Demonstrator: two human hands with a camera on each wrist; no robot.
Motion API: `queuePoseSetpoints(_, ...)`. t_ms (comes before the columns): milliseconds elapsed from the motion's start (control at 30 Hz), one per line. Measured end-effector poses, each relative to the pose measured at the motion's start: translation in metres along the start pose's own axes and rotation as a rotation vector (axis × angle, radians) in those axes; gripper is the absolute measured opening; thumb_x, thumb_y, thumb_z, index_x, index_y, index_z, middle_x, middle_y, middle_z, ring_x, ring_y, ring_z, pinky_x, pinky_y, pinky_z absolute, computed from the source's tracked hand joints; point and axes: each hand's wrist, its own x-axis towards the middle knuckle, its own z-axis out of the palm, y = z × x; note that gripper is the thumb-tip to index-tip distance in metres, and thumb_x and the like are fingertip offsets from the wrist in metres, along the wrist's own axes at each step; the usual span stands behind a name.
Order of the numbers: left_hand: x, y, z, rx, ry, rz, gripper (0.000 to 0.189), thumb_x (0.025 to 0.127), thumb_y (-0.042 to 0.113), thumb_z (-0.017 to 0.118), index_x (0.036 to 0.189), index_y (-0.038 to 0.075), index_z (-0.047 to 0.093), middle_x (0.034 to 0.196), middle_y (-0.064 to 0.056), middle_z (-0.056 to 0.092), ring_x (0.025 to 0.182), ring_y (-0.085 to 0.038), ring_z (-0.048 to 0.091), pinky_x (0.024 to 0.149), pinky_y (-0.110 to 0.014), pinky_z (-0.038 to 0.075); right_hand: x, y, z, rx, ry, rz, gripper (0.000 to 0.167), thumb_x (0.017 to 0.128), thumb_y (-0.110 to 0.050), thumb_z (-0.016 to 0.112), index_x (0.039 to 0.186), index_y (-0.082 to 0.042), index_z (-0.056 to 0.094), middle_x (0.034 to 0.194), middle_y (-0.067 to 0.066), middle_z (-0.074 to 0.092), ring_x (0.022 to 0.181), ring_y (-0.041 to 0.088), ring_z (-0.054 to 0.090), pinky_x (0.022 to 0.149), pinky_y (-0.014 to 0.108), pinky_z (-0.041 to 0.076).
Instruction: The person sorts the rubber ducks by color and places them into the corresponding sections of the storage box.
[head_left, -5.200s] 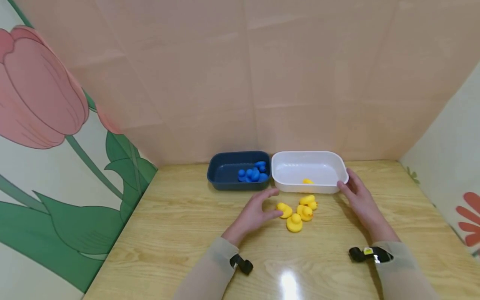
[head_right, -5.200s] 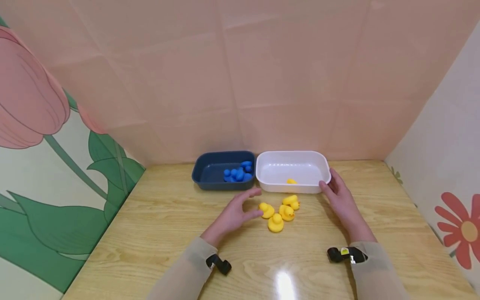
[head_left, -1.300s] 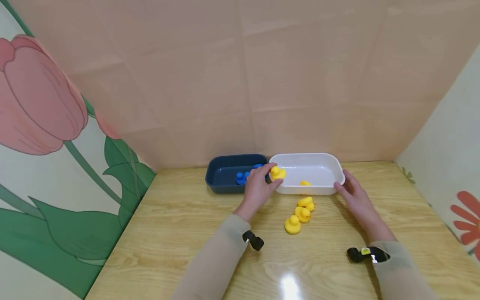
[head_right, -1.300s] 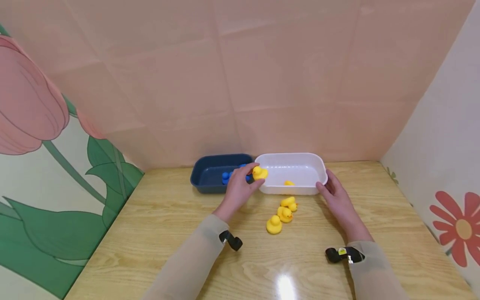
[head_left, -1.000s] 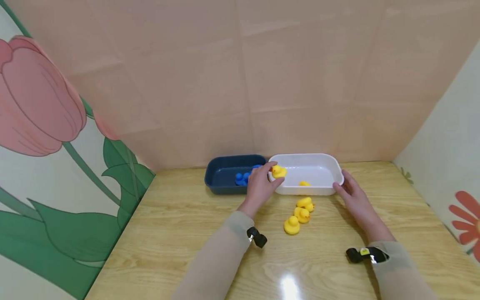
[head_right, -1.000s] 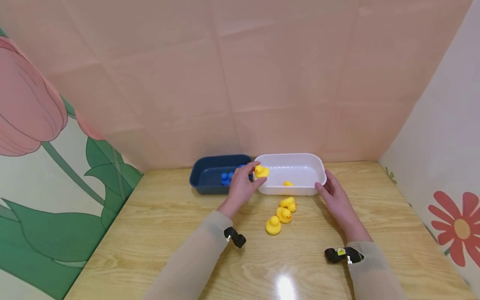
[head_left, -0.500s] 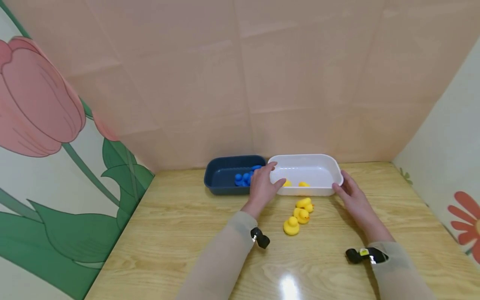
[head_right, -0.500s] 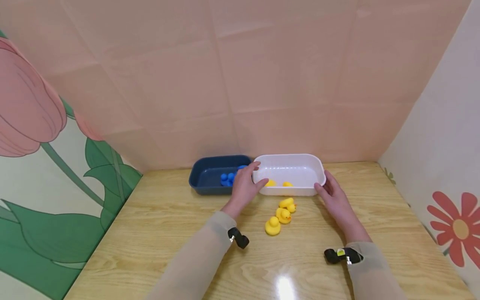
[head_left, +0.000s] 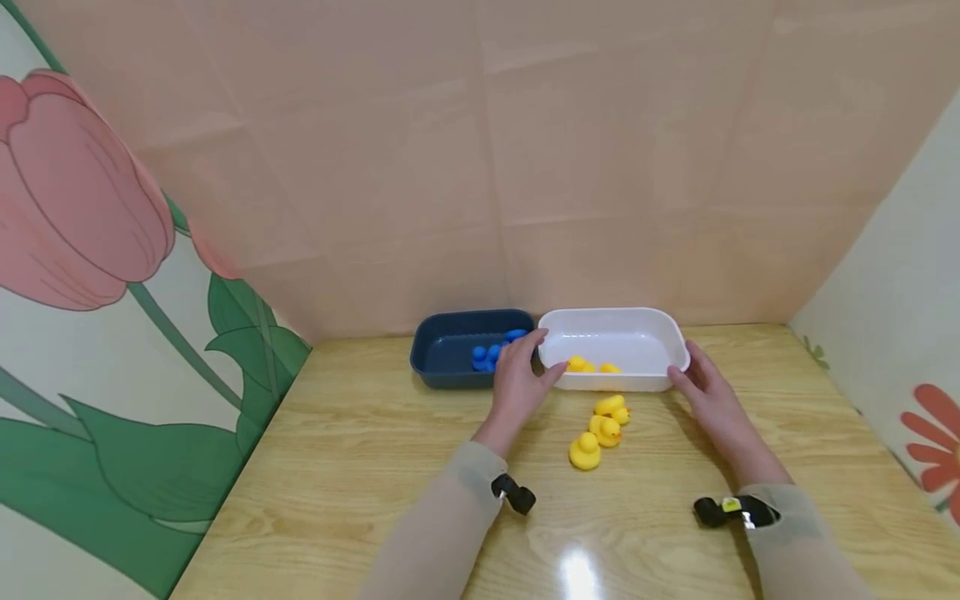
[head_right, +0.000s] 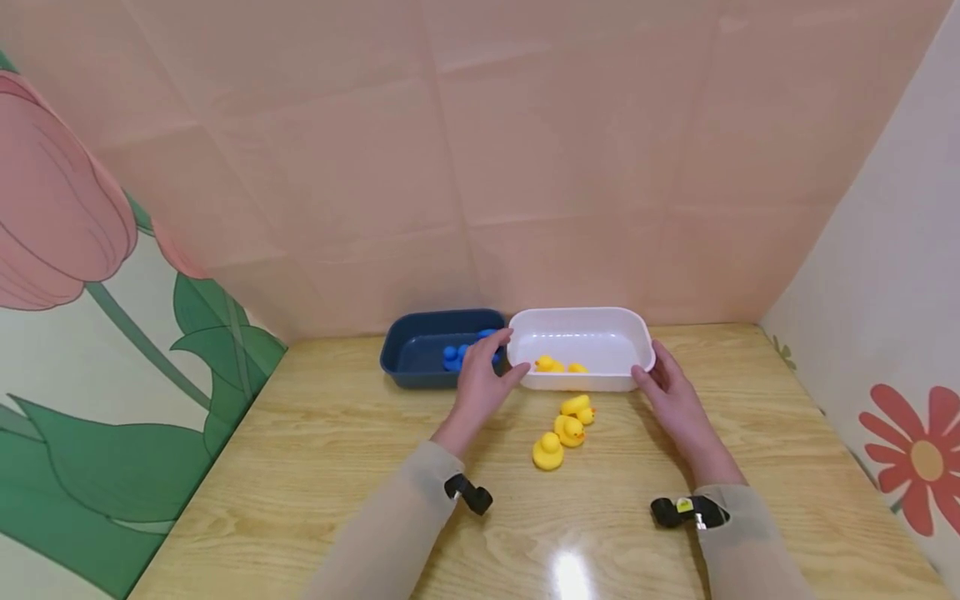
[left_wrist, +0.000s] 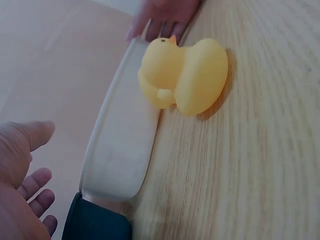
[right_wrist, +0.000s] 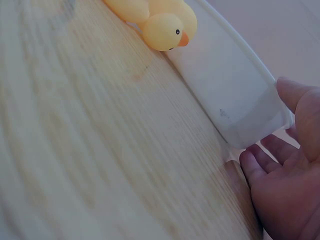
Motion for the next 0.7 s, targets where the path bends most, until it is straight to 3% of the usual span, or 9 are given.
queuePoseSetpoints(267,-0.019,0.006,-0.004,-0.050,0.022,0.008,0.063,0.099,0.034,0.087,0.155,0.018,0.064,0.150,0.001,0.068,0.142,-0.027,0.054,0.120,-0.045,0.045,0.000,-0.001,-0.002,-0.016,0.007,0.012,0.094,0.113,-0.062,0.051,0.179,-0.025,-0.005,0.183,0.019,0.004,0.165,0.052,0.009,0.125,0.075,0.018)
queuePoseSetpoints(433,-0.032,0.009,-0.006,-0.115,-0.015,-0.014,0.063,0.099,0.033,0.088,0.155,0.019,0.063,0.147,0.002,0.068,0.140,-0.026,0.055,0.119,-0.046,0.047,-0.002,0.000,-0.002,-0.026,0.009,0.018,0.094,0.113,-0.062,0.051,0.179,-0.025,-0.006,0.183,0.019,0.003,0.165,0.052,0.009,0.125,0.075,0.018)
queuePoseSetpoints(700,-0.050,0.009,-0.012,-0.142,-0.097,-0.020,0.065,0.100,0.037,0.086,0.158,0.023,0.060,0.154,0.003,0.063,0.142,-0.023,0.054,0.118,-0.046,0.049,0.000,0.000,-0.001,-0.023,0.011,0.006,0.093,0.113,-0.060,0.052,0.179,-0.025,-0.005,0.183,0.019,0.005,0.165,0.052,0.010,0.125,0.074,0.019)
